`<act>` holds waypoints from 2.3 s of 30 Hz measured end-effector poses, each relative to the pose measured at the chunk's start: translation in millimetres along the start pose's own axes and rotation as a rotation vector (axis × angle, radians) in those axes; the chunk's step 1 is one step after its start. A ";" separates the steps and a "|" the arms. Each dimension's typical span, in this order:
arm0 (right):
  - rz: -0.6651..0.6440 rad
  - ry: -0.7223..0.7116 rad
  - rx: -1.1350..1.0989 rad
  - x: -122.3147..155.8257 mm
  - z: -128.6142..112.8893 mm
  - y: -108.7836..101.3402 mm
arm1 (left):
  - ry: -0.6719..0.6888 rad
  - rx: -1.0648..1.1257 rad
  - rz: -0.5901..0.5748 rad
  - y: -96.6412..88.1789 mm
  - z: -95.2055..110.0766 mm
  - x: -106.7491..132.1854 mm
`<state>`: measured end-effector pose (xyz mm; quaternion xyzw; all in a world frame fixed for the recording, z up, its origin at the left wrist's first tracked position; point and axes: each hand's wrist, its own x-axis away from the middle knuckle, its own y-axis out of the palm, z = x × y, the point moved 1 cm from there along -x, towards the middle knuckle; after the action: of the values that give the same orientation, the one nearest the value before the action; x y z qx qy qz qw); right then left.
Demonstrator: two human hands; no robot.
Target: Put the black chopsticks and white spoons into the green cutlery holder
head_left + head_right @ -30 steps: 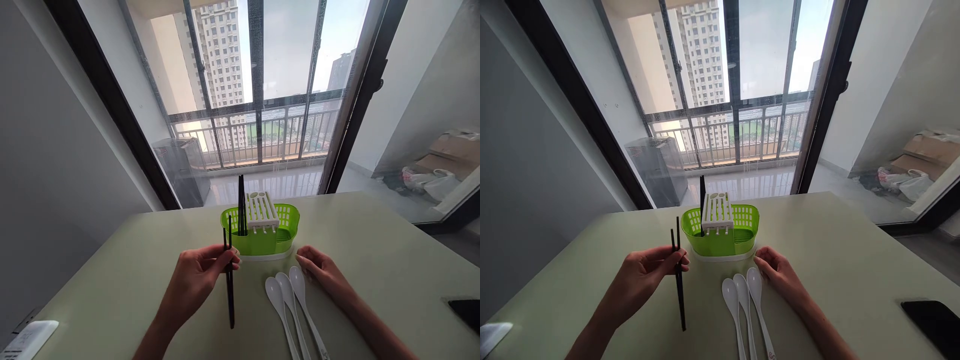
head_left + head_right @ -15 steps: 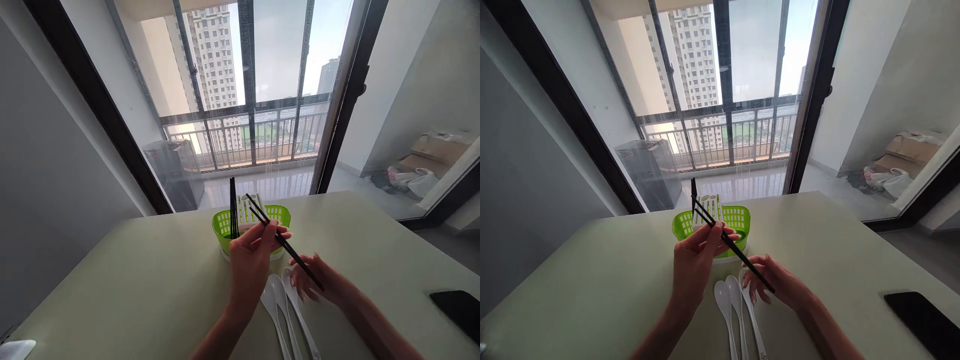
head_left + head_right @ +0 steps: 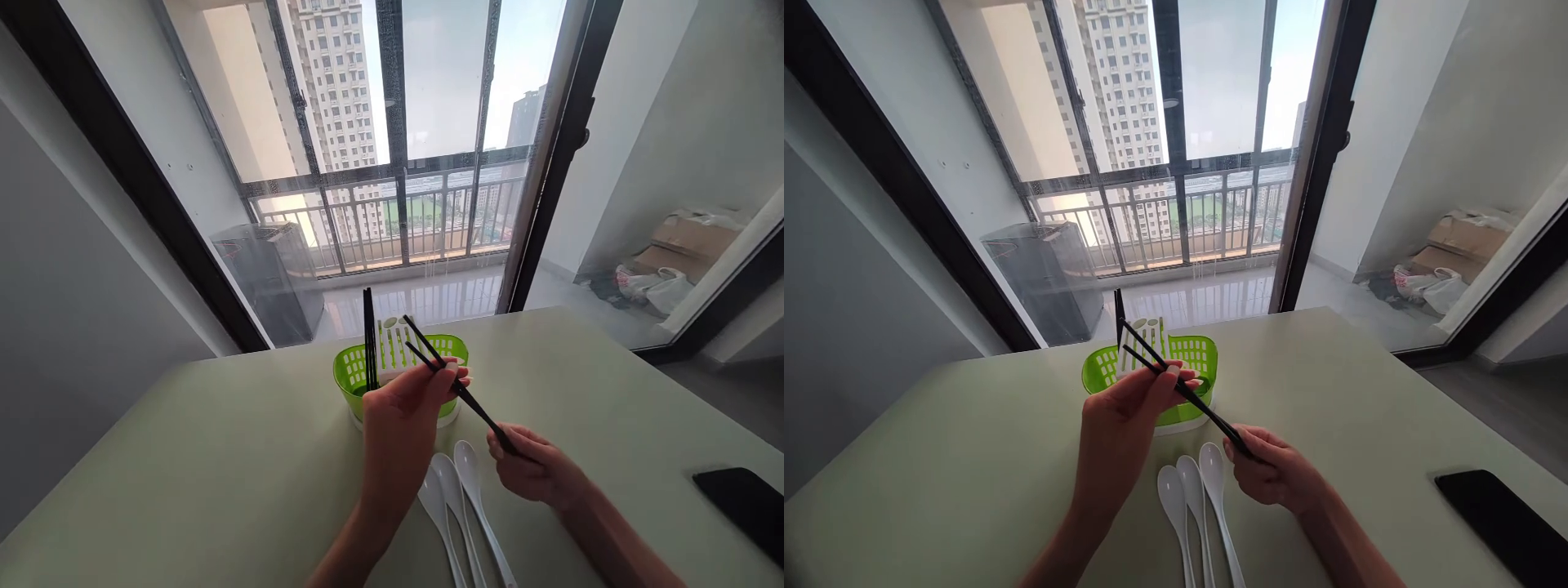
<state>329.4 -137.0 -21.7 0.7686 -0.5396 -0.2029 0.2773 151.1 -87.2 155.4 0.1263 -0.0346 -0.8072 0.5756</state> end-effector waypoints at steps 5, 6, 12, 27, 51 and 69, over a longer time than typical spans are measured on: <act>-0.011 0.003 -0.059 2.6 3.0 3.8 | -0.021 -0.023 -0.015 -9.9 0.0 -7.0; -0.008 0.001 -0.068 2.4 2.9 4.3 | -0.028 -0.022 -0.014 -11.7 -0.9 -8.7; 0.025 -0.002 -0.105 1.6 5.3 -1.2 | -0.053 -0.012 -0.040 -13.4 0.9 -9.7; 0.127 -0.028 -0.104 4.7 6.8 -4.7 | 0.006 -0.052 -0.038 -14.7 11.7 -4.1; 0.106 -0.129 -0.111 -0.1 0.3 -1.3 | -0.006 -0.078 0.037 -24.9 15.8 -13.1; 0.125 -0.072 -0.038 -0.5 0.3 -0.4 | 0.060 -0.257 -0.064 -40.4 25.7 -18.3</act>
<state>329.3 -136.4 -22.2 0.7202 -0.5923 -0.2228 0.2843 113.3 -58.8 175.1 0.0768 0.0903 -0.8188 0.5618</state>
